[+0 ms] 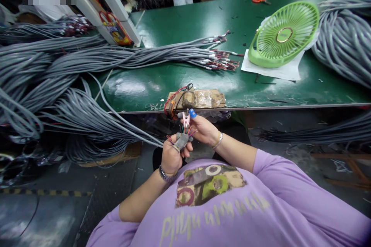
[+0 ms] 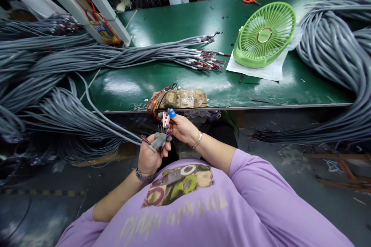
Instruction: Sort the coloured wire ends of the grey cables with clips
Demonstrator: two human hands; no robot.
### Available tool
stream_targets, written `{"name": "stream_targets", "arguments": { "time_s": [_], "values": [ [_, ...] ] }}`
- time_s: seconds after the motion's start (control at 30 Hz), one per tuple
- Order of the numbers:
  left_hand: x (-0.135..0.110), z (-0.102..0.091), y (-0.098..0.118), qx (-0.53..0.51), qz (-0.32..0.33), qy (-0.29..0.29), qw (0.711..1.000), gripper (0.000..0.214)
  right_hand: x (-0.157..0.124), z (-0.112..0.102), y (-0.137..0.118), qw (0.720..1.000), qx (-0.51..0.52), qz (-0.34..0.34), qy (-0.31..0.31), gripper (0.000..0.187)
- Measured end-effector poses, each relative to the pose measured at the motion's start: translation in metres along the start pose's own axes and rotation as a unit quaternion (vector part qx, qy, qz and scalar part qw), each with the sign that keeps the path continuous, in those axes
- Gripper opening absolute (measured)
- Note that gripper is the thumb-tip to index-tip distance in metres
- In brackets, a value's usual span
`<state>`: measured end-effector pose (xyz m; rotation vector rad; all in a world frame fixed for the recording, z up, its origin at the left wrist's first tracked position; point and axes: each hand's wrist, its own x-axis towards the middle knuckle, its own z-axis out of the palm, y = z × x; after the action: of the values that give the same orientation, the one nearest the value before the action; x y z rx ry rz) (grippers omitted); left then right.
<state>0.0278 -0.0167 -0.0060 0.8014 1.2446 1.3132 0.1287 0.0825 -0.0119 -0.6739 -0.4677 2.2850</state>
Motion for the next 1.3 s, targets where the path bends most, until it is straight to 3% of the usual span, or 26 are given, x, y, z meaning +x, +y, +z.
{"name": "stream_targets", "arguments": {
  "time_s": [0.27, 0.5, 0.6, 0.73, 0.93, 1.13, 1.3],
  "values": [
    [0.001, -0.001, -0.005, 0.016, -0.002, -0.004, 1.000, 0.027, 0.002, 0.001, 0.004, 1.000, 0.024, -0.008, 0.005, 0.039],
    [-0.008, -0.003, -0.003, 0.004, 0.007, -0.003, 1.000, 0.030, -0.004, -0.002, 0.000, 0.999, 0.025, 0.045, -0.017, 0.049],
    [-0.011, -0.003, -0.002, -0.010, 0.015, 0.009, 1.000, 0.030, -0.004, -0.002, -0.002, 0.999, 0.010, 0.037, -0.023, 0.041],
    [-0.008, 0.000, -0.002, -0.022, 0.022, 0.028, 0.999, 0.029, -0.003, -0.006, 0.001, 0.998, -0.031, -0.033, -0.031, 0.029],
    [-0.003, 0.003, -0.002, -0.016, 0.031, 0.038, 0.999, 0.029, -0.001, -0.011, 0.010, 0.970, -0.138, -0.195, 0.037, 0.042],
    [-0.002, 0.002, -0.006, 0.013, 0.033, 0.033, 0.999, 0.030, 0.005, -0.004, 0.007, 0.999, -0.032, -0.032, -0.006, 0.043],
    [-0.003, 0.001, -0.008, 0.022, 0.029, 0.032, 0.999, 0.031, 0.008, 0.000, 0.007, 0.999, 0.028, -0.027, 0.015, 0.036]
  ]
}}
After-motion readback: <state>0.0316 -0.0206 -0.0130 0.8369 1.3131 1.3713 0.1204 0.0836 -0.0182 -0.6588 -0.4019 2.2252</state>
